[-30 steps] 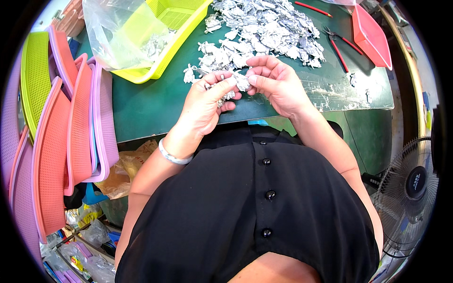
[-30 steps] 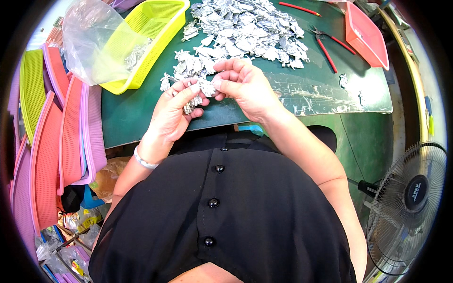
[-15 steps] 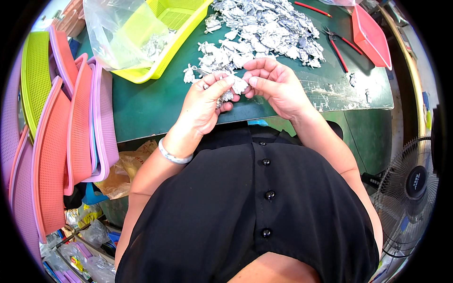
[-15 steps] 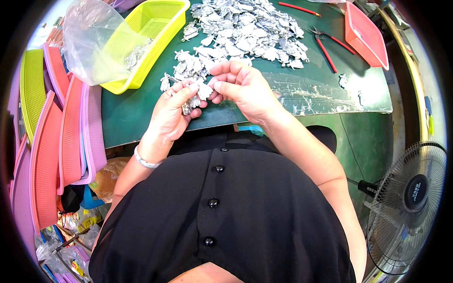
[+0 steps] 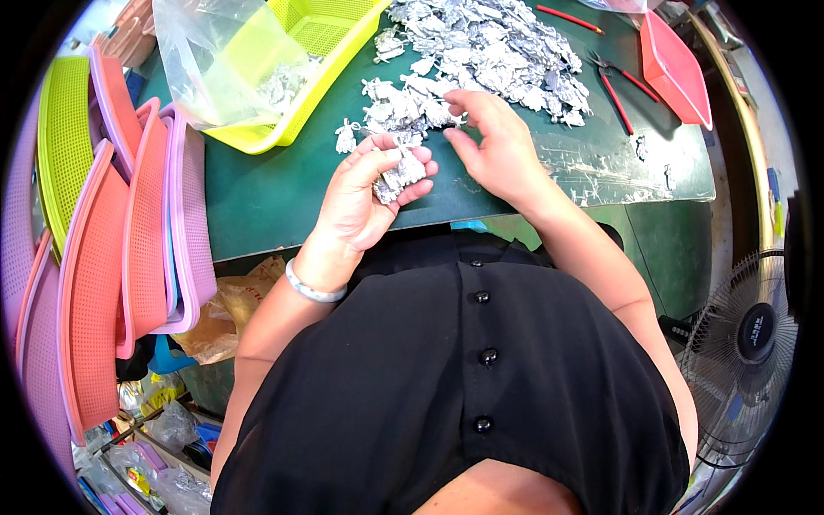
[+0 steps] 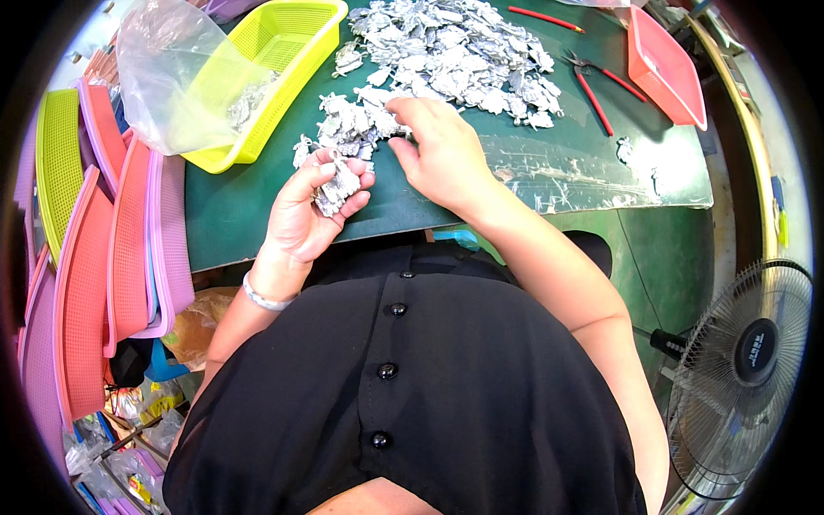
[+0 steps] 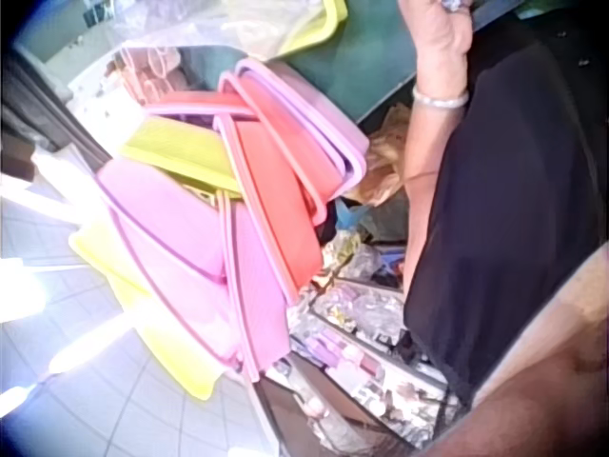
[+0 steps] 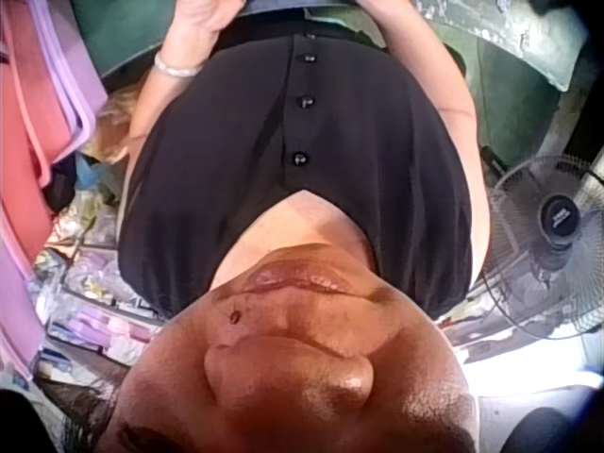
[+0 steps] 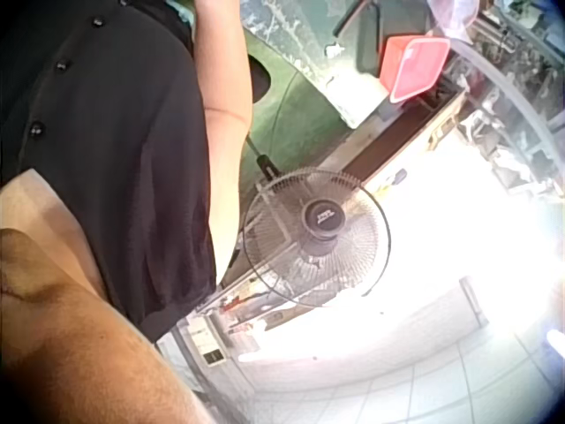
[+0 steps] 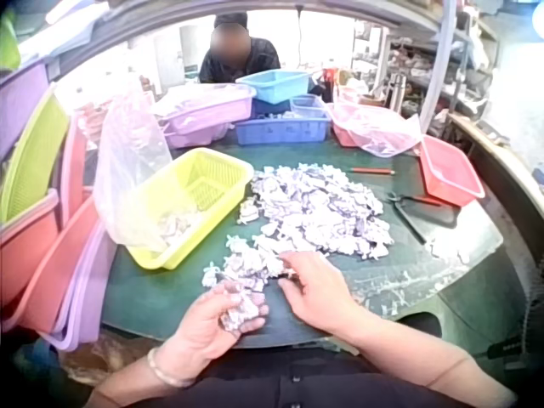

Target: The person sits at a green work table and repeatedly picks up small silver-colored craft pieces from a large pile. They separate the pieces by hand and place them into a clear plastic bag inside a yellow basket. The process is repetitive and continues throughout the clip.

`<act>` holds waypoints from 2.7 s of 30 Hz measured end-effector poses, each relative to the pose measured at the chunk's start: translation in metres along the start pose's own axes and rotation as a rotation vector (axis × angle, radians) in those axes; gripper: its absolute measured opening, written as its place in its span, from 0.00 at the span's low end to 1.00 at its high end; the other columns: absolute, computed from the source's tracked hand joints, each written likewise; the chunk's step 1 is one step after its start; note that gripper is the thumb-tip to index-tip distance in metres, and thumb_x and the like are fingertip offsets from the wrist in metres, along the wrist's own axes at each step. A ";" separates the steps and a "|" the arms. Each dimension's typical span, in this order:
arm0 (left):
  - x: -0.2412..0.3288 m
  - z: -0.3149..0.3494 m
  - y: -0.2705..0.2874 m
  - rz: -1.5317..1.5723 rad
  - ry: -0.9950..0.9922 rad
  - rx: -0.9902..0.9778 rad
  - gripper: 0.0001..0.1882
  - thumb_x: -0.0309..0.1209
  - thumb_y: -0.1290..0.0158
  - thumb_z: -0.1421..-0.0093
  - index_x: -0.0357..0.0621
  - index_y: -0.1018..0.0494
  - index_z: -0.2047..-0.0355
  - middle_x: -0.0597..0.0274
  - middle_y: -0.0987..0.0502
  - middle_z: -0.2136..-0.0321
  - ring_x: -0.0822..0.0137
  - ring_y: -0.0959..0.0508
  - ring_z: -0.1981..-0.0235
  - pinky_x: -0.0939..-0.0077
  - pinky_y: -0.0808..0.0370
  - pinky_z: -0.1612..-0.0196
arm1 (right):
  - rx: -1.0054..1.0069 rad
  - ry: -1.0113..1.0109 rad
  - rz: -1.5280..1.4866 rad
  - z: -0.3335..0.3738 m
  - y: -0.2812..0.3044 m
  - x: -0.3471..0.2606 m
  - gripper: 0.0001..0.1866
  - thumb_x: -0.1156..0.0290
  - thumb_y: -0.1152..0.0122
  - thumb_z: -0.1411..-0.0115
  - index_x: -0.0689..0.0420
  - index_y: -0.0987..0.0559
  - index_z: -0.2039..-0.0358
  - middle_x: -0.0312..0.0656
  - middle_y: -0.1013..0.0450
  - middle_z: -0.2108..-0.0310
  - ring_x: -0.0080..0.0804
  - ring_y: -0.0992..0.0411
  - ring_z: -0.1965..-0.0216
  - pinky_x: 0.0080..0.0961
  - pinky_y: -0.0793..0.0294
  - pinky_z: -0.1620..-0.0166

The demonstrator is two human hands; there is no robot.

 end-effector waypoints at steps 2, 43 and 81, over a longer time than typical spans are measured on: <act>0.001 0.000 -0.002 0.032 0.016 -0.062 0.11 0.25 0.51 0.46 0.41 0.35 0.62 0.53 0.27 0.64 0.58 0.24 0.65 0.70 0.24 0.65 | -0.053 0.066 0.144 -0.005 -0.006 -0.008 0.21 0.77 0.40 0.57 0.58 0.31 0.59 0.43 0.31 0.69 0.41 0.32 0.65 0.30 0.32 0.62; 0.003 -0.008 -0.004 -0.133 -0.019 0.109 0.07 0.30 0.48 0.45 0.43 0.33 0.68 0.66 0.29 0.76 0.73 0.29 0.77 0.84 0.35 0.80 | -0.106 0.109 0.231 -0.005 -0.002 0.001 0.23 0.76 0.40 0.58 0.61 0.32 0.57 0.46 0.32 0.65 0.44 0.36 0.61 0.33 0.36 0.57; 0.000 -0.013 -0.023 -0.501 0.078 -0.075 0.10 0.33 0.44 0.49 0.41 0.28 0.69 0.67 0.29 0.78 0.75 0.29 0.78 0.84 0.34 0.80 | -0.358 -0.540 -0.811 -0.007 0.003 0.004 0.19 0.77 0.44 0.48 0.62 0.34 0.55 0.34 0.29 0.74 0.16 0.33 0.78 0.11 0.36 0.75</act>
Point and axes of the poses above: each hand's wrist, its own z-axis away from the middle knuckle, its own y-axis out of the back of the hand, x = y × z, the point moved 8 cm from there along -z, towards the middle knuckle
